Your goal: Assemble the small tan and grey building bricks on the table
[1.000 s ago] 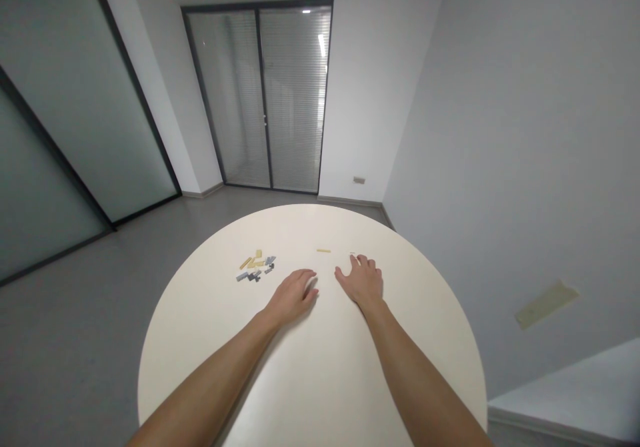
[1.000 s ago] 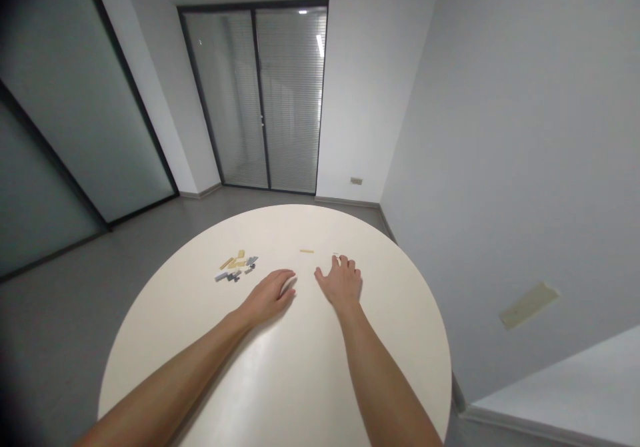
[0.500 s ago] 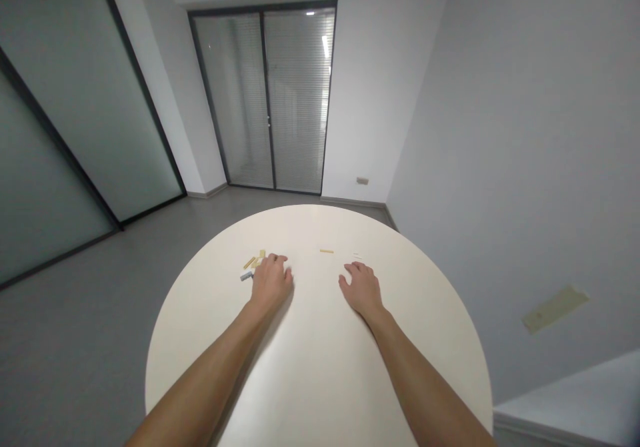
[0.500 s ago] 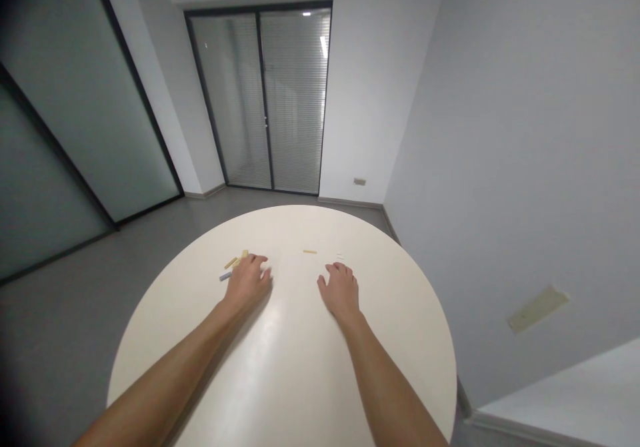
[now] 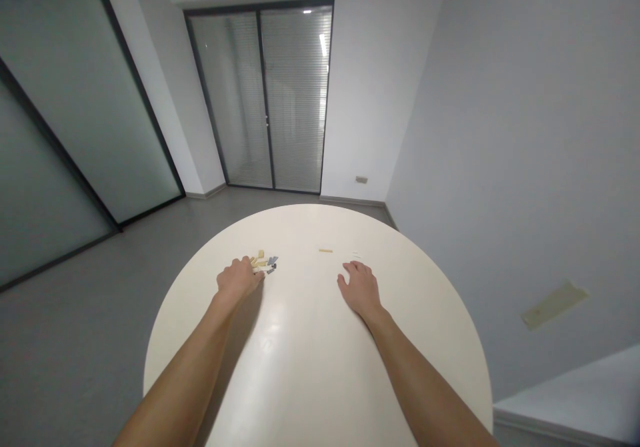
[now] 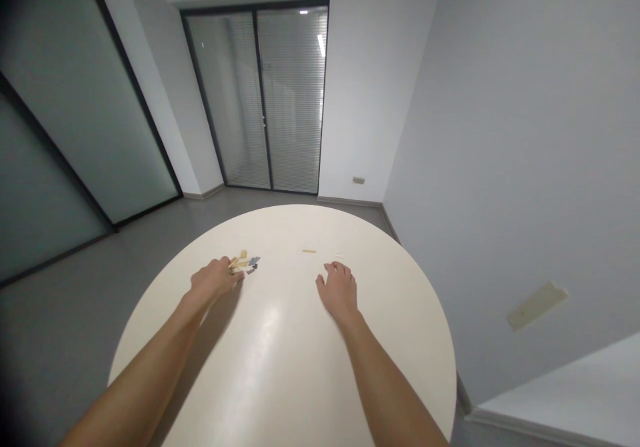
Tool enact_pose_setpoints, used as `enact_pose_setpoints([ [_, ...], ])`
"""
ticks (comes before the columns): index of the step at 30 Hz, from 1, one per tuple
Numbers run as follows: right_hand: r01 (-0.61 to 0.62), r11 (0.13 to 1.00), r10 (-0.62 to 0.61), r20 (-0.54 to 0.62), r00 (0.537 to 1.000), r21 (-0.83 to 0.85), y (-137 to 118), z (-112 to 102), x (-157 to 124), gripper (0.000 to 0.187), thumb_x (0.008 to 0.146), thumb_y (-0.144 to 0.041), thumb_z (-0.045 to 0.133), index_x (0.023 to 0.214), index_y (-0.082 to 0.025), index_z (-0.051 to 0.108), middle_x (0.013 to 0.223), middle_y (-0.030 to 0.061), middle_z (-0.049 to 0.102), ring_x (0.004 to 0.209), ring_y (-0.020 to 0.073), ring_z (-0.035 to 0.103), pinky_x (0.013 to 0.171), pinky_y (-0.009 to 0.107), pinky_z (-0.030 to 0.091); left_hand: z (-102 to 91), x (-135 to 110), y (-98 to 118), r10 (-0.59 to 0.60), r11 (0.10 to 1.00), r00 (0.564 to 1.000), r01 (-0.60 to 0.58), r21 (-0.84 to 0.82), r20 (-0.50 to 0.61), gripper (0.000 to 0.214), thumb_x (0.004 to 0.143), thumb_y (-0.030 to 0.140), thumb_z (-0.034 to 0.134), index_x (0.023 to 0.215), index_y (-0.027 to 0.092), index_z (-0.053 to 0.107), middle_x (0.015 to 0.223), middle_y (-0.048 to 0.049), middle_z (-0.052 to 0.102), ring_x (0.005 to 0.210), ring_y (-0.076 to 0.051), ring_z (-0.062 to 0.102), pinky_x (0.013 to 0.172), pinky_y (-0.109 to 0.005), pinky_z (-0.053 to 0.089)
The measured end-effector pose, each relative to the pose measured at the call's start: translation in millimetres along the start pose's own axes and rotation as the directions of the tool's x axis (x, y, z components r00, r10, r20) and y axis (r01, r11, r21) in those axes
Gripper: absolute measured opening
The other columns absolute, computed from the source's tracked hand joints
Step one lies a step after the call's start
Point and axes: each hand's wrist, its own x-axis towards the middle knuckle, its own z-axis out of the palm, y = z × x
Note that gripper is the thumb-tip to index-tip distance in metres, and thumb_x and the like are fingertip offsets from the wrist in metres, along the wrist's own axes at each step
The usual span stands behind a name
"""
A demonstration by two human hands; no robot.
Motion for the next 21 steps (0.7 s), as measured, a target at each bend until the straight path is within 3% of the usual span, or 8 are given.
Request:
enact_pose_setpoints([
  [9,-0.004,1.0,0.004,0.0,1.0,0.021,-2.7,-2.3,0.0,0.038,0.09,-0.032,0.051,0.124,-0.017,0.062,0.13,0.0128,0.057,0.121,0.0286,0.048,0.103,0.041,0.036,-2.3,-2.8,7.4,0.047,0.999,0.999,-0.047,-0.018,-0.01,0.037,0.085,0.043,0.051,0.111,0.018,0.058,0.111,-0.0159,0.068,0.096,-0.034,0.066,0.072,-0.038,0.051],
  [14,-0.003,1.0,0.002,0.005,1.0,0.027,-3.5,-3.4,0.0,0.038,0.09,-0.032,0.052,0.124,-0.018,0.062,0.13,0.0133,0.057,0.121,0.0295,0.048,0.102,0.043,0.037,-0.3,-1.4,5.3,0.07,0.997,0.997,-0.071,-0.022,-0.023,0.028,0.086,0.025,0.047,0.111,0.018,0.06,0.105,-0.015,0.07,0.093,-0.033,0.068,0.069,-0.036,0.05],
  [21,0.007,0.999,-0.007,-0.01,1.0,0.035,-2.7,-2.0,-0.3,0.037,0.09,-0.032,0.052,0.123,-0.018,0.062,0.129,0.0142,0.058,0.12,0.0303,0.048,0.101,0.044,0.038,1.4,0.5,4.5,0.076,0.996,0.995,-0.079,-0.037,-0.068,0.031,0.086,0.016,0.044,0.109,0.022,0.064,0.104,-0.0125,0.071,0.094,-0.031,0.068,0.066,-0.033,0.049],
])
